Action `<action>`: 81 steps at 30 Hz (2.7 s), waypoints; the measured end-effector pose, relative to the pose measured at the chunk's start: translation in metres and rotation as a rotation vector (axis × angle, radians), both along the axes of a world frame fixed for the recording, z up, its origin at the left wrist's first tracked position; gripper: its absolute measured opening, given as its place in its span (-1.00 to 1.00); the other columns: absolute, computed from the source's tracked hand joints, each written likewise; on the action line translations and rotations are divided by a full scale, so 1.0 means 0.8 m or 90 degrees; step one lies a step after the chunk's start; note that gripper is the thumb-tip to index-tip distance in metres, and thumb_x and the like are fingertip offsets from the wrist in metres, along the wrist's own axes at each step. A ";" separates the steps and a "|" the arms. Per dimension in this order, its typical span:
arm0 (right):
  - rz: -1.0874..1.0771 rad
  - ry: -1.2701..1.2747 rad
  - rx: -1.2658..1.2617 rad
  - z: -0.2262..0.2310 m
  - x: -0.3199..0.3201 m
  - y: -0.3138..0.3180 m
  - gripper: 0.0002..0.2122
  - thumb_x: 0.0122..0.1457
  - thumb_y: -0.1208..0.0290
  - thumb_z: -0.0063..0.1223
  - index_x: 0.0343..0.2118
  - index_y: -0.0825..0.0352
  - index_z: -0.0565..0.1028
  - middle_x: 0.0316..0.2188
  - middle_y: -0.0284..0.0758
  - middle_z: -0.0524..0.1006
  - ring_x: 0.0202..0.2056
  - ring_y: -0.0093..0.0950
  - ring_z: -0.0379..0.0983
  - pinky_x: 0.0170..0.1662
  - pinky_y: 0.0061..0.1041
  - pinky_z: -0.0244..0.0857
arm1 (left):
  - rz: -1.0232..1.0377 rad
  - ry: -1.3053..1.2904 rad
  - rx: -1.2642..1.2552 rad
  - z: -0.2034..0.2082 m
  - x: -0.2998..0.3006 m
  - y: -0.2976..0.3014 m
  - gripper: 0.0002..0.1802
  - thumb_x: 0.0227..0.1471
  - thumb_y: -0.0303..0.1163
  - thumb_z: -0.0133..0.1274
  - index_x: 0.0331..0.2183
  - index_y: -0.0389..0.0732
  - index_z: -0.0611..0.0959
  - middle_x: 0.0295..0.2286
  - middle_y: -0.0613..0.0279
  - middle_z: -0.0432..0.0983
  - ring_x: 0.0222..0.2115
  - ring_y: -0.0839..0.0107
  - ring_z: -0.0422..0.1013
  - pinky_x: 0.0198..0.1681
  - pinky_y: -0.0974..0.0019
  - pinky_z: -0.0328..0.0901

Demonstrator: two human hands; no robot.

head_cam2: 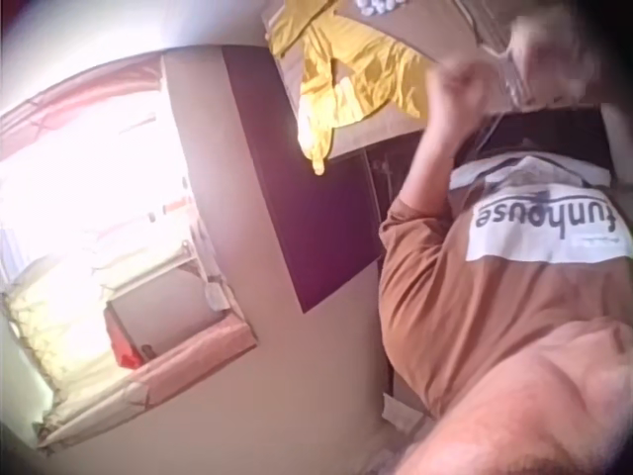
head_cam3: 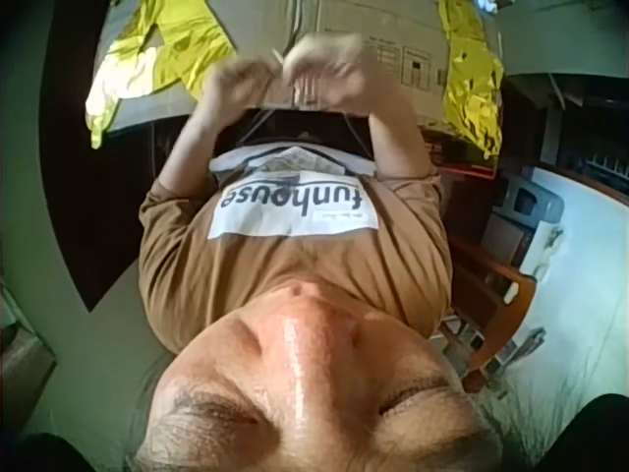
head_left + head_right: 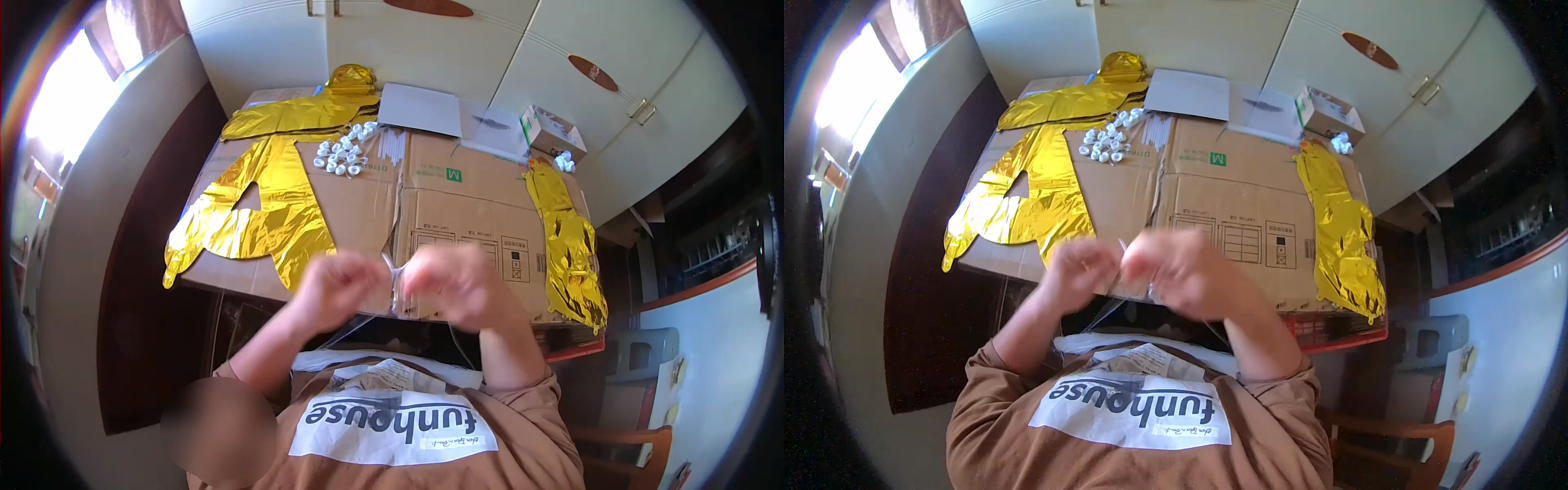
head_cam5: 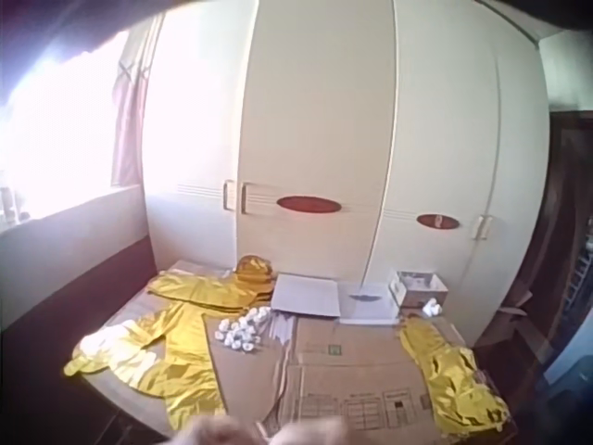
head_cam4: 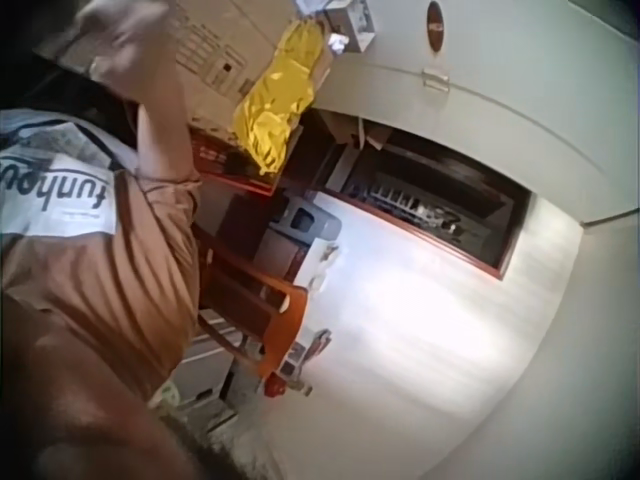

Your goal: Threading small white foam-like pieces onto a thin white string.

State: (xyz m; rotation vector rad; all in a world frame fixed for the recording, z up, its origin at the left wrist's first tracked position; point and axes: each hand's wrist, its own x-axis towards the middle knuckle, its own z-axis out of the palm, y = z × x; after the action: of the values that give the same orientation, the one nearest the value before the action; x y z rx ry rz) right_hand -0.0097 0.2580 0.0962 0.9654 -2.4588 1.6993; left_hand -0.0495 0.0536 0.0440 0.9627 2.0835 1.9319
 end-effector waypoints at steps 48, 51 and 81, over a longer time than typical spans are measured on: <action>0.011 -0.050 0.097 -0.035 0.006 -0.018 -0.89 0.16 0.45 0.04 -0.46 0.33 0.49 -0.57 -0.32 0.47 -0.49 -0.54 0.42 -0.39 -0.53 0.28 | -0.104 -0.338 0.402 0.010 0.024 -0.021 -0.77 0.12 -0.38 0.05 -0.31 -0.36 0.66 -0.44 0.26 0.56 -0.42 0.66 0.39 -0.38 0.56 0.27; 0.046 0.016 -0.079 -0.015 0.024 -0.027 -0.90 0.16 0.47 0.04 -0.46 0.34 0.50 -0.56 -0.32 0.47 -0.48 -0.59 0.41 -0.40 -0.55 0.28 | -0.119 -0.221 0.169 0.006 0.037 -0.018 -0.82 0.10 -0.45 0.05 -0.31 -0.36 0.66 -0.43 0.24 0.58 -0.40 0.63 0.43 -0.32 0.53 0.32; -0.073 0.004 -0.024 -0.046 -0.010 -0.004 -0.83 0.23 0.41 -0.03 -0.49 0.32 0.45 -0.57 -0.37 0.46 -0.48 -0.57 0.40 -0.41 -0.56 0.26 | -0.101 -0.317 0.268 0.006 0.041 -0.007 -0.78 0.14 -0.43 0.00 -0.27 -0.38 0.63 -0.45 0.35 0.54 -0.44 0.65 0.39 -0.35 0.51 0.28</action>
State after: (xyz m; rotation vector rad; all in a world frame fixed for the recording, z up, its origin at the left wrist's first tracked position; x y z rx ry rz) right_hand -0.0173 0.2544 0.0593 0.8074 -2.4170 1.6972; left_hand -0.0169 0.0480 0.0484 0.5912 1.3260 2.2737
